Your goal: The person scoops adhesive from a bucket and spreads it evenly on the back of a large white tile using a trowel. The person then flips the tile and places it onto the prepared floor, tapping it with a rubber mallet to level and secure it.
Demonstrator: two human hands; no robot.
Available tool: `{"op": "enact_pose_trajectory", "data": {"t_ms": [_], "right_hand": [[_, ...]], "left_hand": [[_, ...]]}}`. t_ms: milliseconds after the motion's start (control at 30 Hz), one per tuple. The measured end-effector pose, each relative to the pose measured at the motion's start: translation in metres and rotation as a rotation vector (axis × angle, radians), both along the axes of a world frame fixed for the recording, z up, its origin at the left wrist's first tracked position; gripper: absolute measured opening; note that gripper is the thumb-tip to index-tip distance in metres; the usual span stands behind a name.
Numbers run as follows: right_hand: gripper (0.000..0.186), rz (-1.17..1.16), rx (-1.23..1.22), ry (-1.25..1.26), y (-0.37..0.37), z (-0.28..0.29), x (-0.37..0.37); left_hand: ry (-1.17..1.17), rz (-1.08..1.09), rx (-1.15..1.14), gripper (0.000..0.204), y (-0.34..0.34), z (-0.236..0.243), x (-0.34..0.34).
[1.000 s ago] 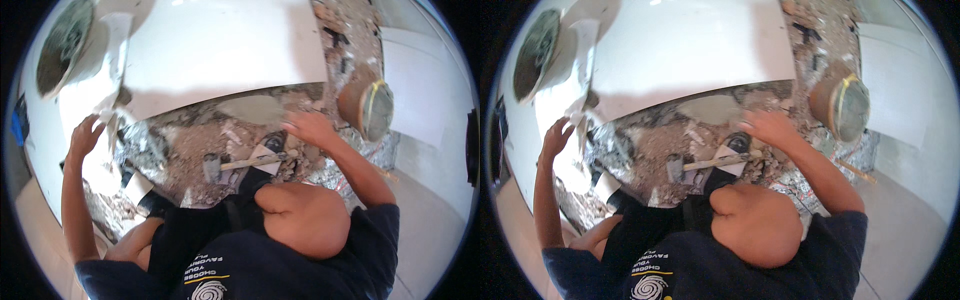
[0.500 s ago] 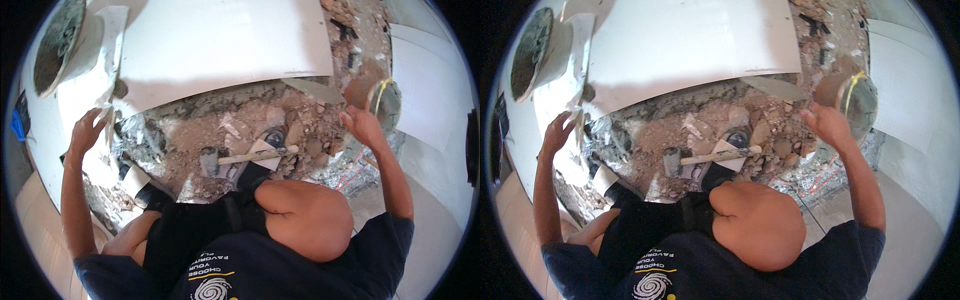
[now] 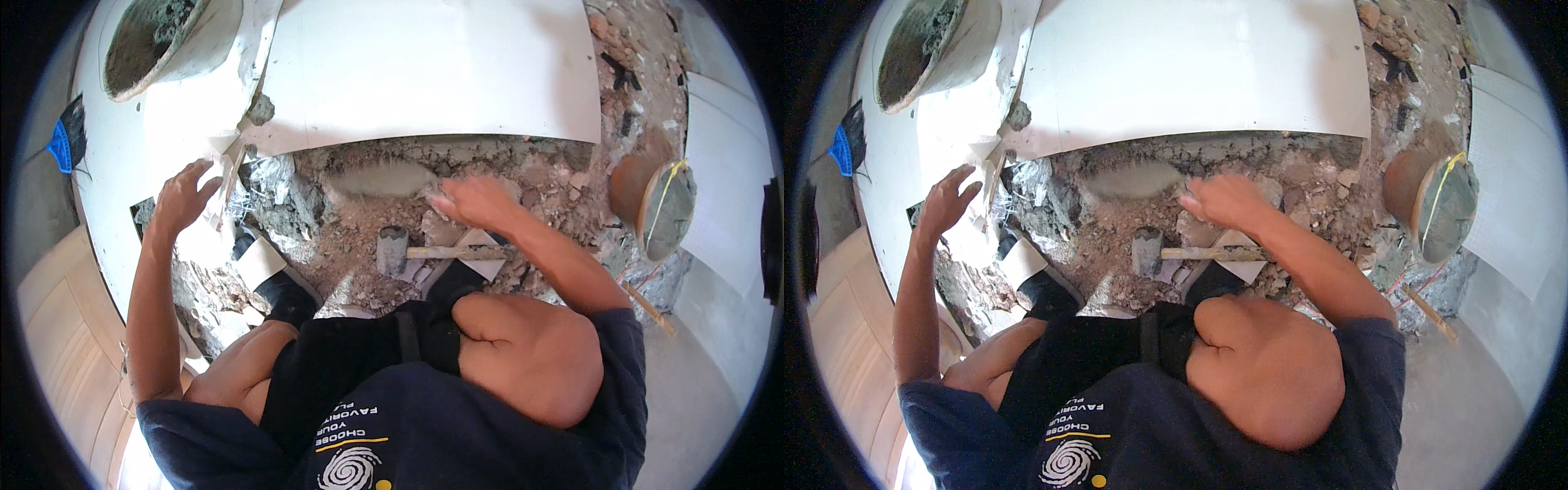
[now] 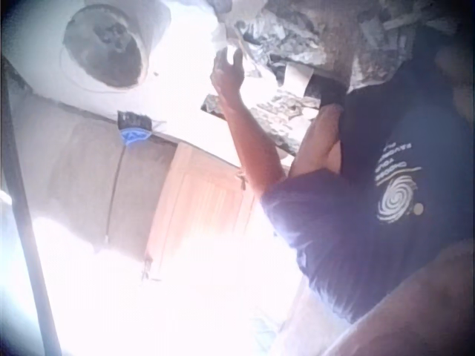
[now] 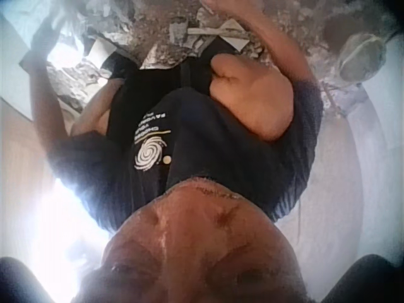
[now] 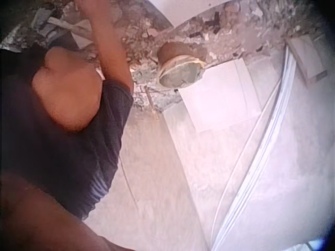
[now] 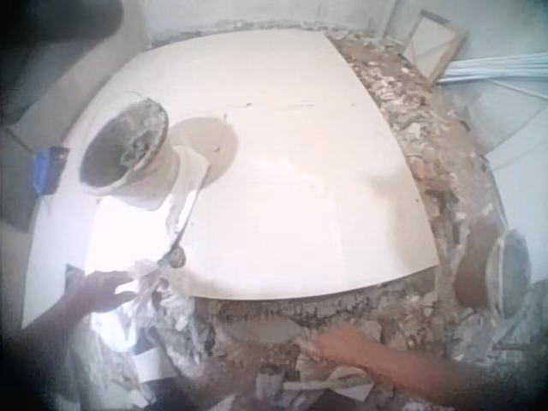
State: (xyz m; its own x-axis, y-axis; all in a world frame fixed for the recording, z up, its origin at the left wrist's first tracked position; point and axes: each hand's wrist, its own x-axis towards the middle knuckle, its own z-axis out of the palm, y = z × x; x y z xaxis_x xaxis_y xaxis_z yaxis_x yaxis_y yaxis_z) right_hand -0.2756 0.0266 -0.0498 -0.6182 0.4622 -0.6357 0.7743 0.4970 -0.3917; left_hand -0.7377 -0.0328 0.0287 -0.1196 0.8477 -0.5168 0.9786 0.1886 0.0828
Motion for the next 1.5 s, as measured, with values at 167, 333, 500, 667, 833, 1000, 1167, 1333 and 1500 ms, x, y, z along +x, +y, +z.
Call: {"op": "enact_pose_trajectory", "data": {"t_ms": [167,333,500,667,833,1000,1167,1333,1500], "right_hand": [[0.047,0.072,-0.034,-0.052,0.000,0.019,0.044],[0.046,-0.093,0.195,-0.100,0.029,0.043,0.095],[0.044,-0.055,0.088,-0.369,0.022,0.086,0.162],[0.044,-0.268,0.338,-0.285,0.036,0.089,0.208],[0.045,-0.334,0.459,-0.418,0.056,0.103,0.244],[0.049,-0.498,0.436,-0.634,0.027,0.128,0.269],[0.052,-0.458,0.258,-0.724,-0.053,0.117,0.290],[0.049,-0.946,0.071,-0.424,-0.153,0.064,0.294],[0.047,-1.049,0.390,-0.380,-0.173,0.020,0.270]], "left_hand": [[0.051,0.047,-0.021,0.043,0.003,-0.006,-0.007],[-0.013,-0.063,-0.002,0.042,0.024,-0.012,0.003],[-0.036,-0.140,0.060,0.041,0.056,-0.016,0.029],[-0.072,-0.210,-0.024,0.039,0.071,-0.019,0.055],[-0.105,-0.222,0.011,0.039,0.088,-0.020,0.062],[-0.168,-0.290,0.055,0.038,0.100,-0.028,0.067],[-0.182,-0.299,0.037,0.037,0.104,-0.032,0.071],[-0.114,-0.342,0.046,0.037,0.112,-0.036,0.074],[-0.134,-0.467,0.144,0.035,0.128,-0.033,0.100]]}}
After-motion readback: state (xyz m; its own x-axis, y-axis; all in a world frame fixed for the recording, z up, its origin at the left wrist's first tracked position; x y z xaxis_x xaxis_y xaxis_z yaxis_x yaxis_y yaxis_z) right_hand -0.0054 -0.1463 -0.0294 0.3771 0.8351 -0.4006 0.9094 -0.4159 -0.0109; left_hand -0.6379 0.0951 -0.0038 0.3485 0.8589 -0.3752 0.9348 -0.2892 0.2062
